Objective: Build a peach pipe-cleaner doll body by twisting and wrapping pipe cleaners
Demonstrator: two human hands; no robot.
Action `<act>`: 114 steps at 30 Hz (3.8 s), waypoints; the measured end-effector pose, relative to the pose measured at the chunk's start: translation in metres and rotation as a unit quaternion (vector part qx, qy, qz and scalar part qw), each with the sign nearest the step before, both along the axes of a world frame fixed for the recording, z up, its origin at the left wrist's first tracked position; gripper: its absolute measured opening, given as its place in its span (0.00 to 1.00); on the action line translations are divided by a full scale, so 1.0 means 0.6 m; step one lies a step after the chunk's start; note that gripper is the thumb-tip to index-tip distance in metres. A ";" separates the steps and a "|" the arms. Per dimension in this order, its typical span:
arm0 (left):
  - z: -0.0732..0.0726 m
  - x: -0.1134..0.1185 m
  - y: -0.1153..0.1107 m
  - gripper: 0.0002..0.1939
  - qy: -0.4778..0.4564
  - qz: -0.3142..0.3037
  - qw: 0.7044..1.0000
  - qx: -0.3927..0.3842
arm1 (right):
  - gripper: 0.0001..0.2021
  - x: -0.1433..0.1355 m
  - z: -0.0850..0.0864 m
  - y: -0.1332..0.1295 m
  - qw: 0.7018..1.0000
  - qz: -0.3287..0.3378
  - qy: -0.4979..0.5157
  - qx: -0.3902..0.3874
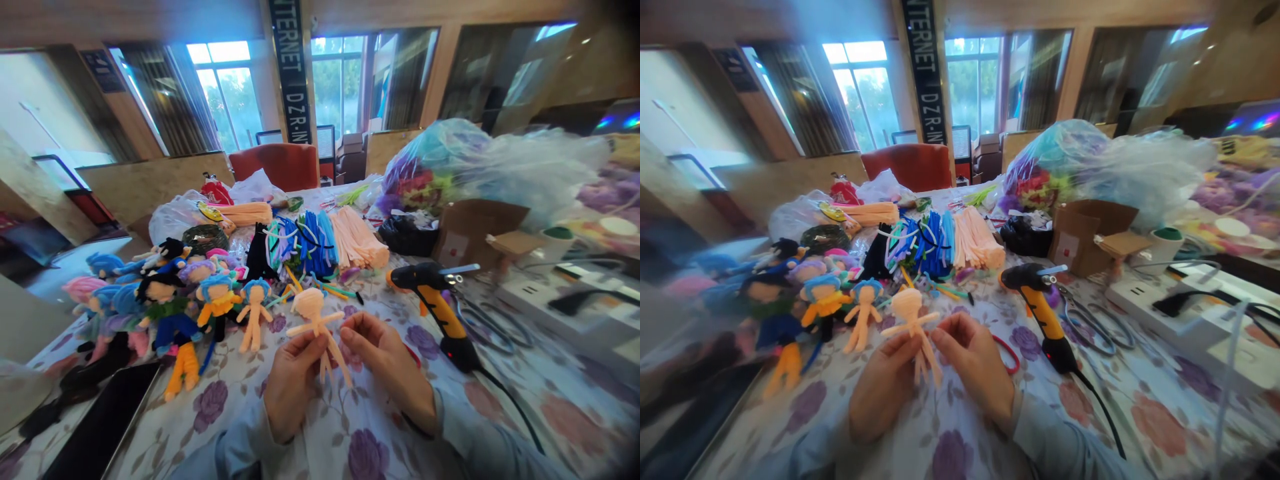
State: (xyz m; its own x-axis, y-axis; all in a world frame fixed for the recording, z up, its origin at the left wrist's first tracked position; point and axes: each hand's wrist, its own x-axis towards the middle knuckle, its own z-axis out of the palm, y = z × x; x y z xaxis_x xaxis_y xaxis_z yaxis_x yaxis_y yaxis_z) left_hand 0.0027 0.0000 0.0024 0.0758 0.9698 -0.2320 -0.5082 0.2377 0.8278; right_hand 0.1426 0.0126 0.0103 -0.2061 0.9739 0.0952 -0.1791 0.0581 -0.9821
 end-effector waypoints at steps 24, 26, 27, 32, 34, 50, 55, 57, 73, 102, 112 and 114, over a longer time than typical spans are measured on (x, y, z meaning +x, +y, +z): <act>0.013 -0.003 -0.002 0.07 0.045 -0.018 0.999 0.017 | 0.12 -0.002 0.002 -0.008 0.988 0.006 -0.144 0.051; 0.012 -0.004 -0.002 0.07 0.058 -0.007 0.998 0.030 | 0.11 -0.003 0.002 -0.009 0.986 -0.003 -0.156 0.061; 0.011 -0.005 -0.002 0.07 0.065 0.000 0.997 0.038 | 0.11 -0.004 0.002 -0.009 0.986 -0.002 -0.155 0.058; 0.005 -0.009 0.003 0.08 0.099 0.029 0.993 0.057 | 0.12 -0.005 -0.006 -0.008 0.994 0.054 -0.097 -0.019; 0.003 -0.010 0.004 0.08 0.098 0.035 0.992 0.071 | 0.12 -0.007 -0.007 -0.008 0.992 0.081 -0.081 -0.048; 0.010 -0.010 0.001 0.08 0.017 -0.011 0.996 0.084 | 0.11 -0.007 -0.002 -0.011 0.971 0.196 0.026 -0.132; 0.012 -0.009 0.004 0.08 0.051 0.033 0.994 0.089 | 0.12 -0.007 -0.007 -0.008 0.968 0.193 0.042 -0.157; 0.012 -0.009 0.004 0.08 0.061 0.025 0.994 0.089 | 0.13 -0.007 -0.010 -0.007 0.967 0.192 0.041 -0.165; 0.003 -0.016 0.011 0.05 0.073 0.097 0.988 0.097 | 0.17 -0.005 0.004 -0.016 0.992 0.120 -0.031 -0.033; -0.011 -0.018 0.019 0.09 0.142 0.133 0.977 0.083 | 0.16 0.006 -0.001 0.014 0.979 -0.071 0.190 -0.032; -0.003 -0.019 0.016 0.12 0.172 0.132 0.972 0.087 | 0.13 0.019 0.041 -0.025 0.994 0.039 -0.103 0.028; -0.002 -0.019 0.015 0.11 0.169 0.136 0.972 0.085 | 0.08 0.033 0.058 -0.049 0.982 0.106 -0.153 0.020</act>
State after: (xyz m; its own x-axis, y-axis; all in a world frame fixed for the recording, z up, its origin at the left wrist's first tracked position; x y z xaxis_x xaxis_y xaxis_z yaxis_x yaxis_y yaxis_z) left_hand -0.0086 0.0088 0.0014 -0.2420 0.9697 -0.0334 -0.2258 -0.0228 0.9739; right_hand 0.1624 -0.0170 0.0454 -0.4287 0.9028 0.0346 0.1112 0.0908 -0.9896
